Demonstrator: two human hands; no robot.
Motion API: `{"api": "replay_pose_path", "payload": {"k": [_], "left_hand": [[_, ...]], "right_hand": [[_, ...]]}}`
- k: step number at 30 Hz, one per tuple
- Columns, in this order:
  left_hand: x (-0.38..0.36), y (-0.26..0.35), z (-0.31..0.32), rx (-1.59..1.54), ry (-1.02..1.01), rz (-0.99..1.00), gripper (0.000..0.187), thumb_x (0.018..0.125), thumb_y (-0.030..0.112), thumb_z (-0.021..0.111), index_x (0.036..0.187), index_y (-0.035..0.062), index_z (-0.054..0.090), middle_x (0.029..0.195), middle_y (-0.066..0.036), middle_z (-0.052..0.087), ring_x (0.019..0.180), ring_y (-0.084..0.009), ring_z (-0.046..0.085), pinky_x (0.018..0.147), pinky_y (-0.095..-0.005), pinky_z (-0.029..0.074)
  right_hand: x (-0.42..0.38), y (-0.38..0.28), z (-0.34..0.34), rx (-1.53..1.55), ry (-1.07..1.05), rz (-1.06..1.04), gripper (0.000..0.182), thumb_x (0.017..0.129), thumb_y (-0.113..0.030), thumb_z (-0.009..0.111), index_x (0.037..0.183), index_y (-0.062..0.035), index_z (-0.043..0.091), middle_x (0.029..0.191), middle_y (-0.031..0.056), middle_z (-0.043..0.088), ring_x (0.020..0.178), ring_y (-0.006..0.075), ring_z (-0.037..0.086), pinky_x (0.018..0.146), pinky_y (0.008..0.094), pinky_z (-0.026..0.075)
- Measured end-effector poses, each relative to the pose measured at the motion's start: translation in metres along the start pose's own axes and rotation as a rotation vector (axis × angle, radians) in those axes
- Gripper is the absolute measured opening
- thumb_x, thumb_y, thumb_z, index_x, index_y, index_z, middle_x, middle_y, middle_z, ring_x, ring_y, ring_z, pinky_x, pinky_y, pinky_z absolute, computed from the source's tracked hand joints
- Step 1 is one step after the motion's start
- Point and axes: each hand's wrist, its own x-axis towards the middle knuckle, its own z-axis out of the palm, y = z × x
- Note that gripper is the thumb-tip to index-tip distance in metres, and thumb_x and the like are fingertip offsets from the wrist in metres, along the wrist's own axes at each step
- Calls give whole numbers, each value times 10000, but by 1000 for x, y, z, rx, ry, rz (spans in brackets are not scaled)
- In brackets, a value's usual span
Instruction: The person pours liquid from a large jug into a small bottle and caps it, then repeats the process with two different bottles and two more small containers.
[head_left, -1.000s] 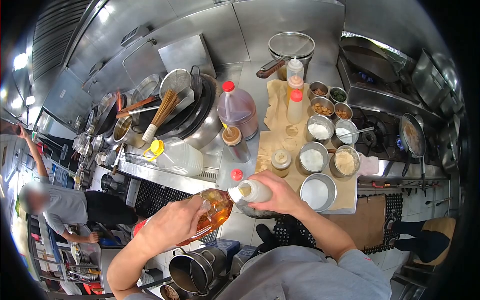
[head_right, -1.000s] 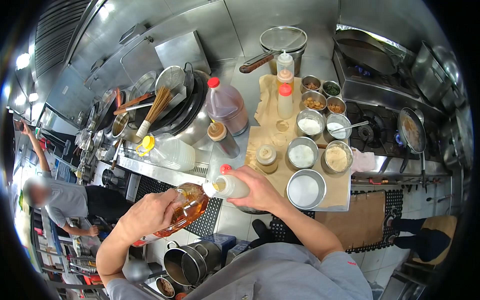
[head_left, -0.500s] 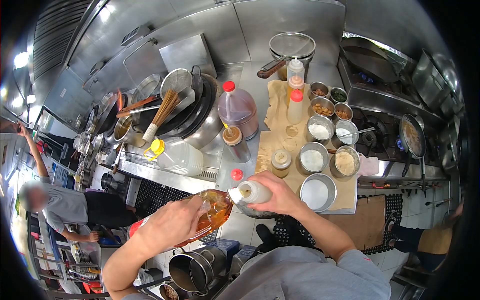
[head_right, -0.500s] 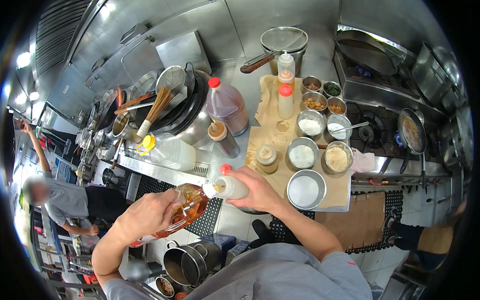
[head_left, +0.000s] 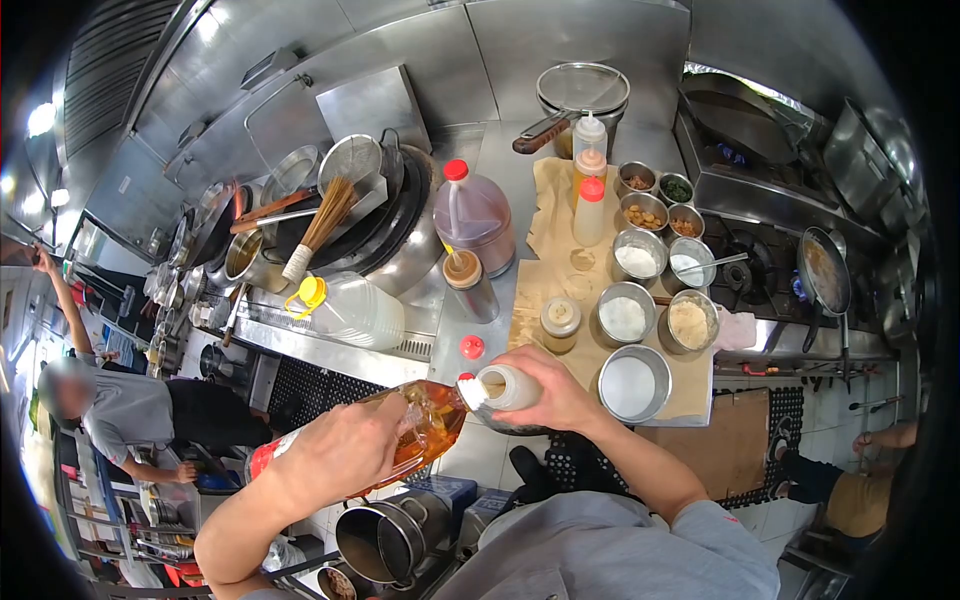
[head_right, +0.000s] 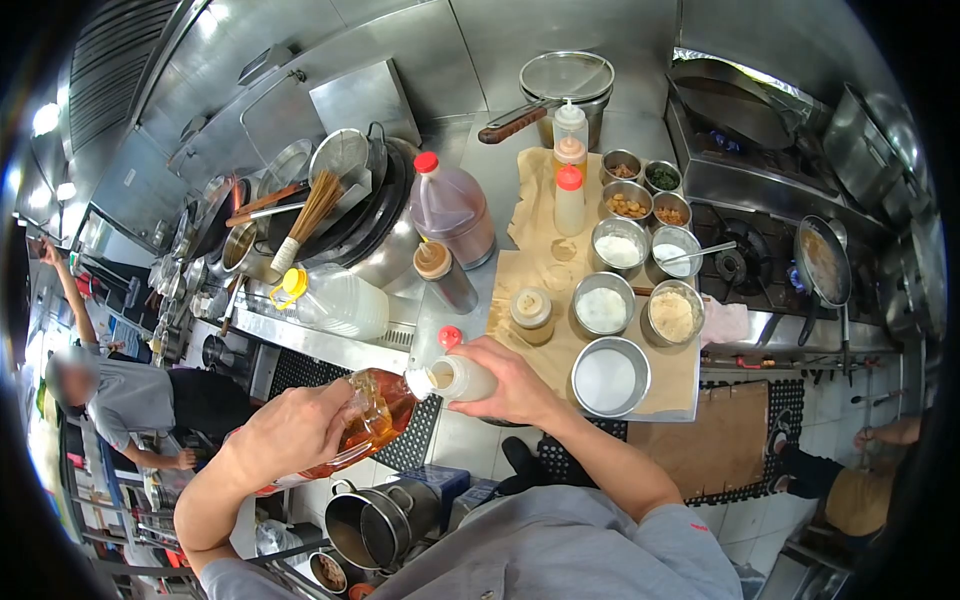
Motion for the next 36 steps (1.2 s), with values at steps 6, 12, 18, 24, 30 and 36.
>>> {"api": "replay_pose_path", "payload": {"k": [6,12,18,24,30,36], "left_hand": [[-1,1,1,6,6,10,239,935,153,568,1127,11,586,874,-274,654,843,-465,635,698,-539,497],[-4,6,-2,18,11,5,247,937,156,565,1138,14,584,866,-274,656,836,-464,638,697,-540,499],[-5,12,-6,33,-17,-9,254,930,147,557,1148,19,588,876,-272,660,840,-458,642,708,-537,506],[-6,0,0,0,66,157,214,882,110,567,1067,17,620,950,-264,659,850,-437,651,725,-519,516],[-6,17,-10,41,-68,-37,227,930,128,554,1109,-1,609,968,-267,651,886,-425,648,743,-498,522],[-6,4,0,53,26,77,172,911,111,578,1027,-15,559,835,-255,636,788,-430,645,675,-492,527]], "right_hand": [[-1,1,0,13,-6,-7,634,682,-180,878,1232,-18,607,1152,140,616,1073,291,613,934,365,484],[-2,4,3,70,-34,-7,621,684,-184,880,1219,-24,609,1167,133,612,1095,280,609,950,362,478],[-3,5,5,103,-53,21,613,684,-190,880,1213,-32,614,1172,128,610,1106,279,604,955,362,474],[-3,5,5,121,-70,15,614,680,-183,884,1212,-37,615,1172,115,614,1111,269,599,965,364,467],[-4,5,6,131,-66,15,611,679,-182,887,1209,-38,620,1162,114,618,1107,268,597,961,368,467],[-4,4,6,148,-87,16,601,684,-179,884,1208,-39,624,1161,111,618,1097,261,595,962,368,464]]}}
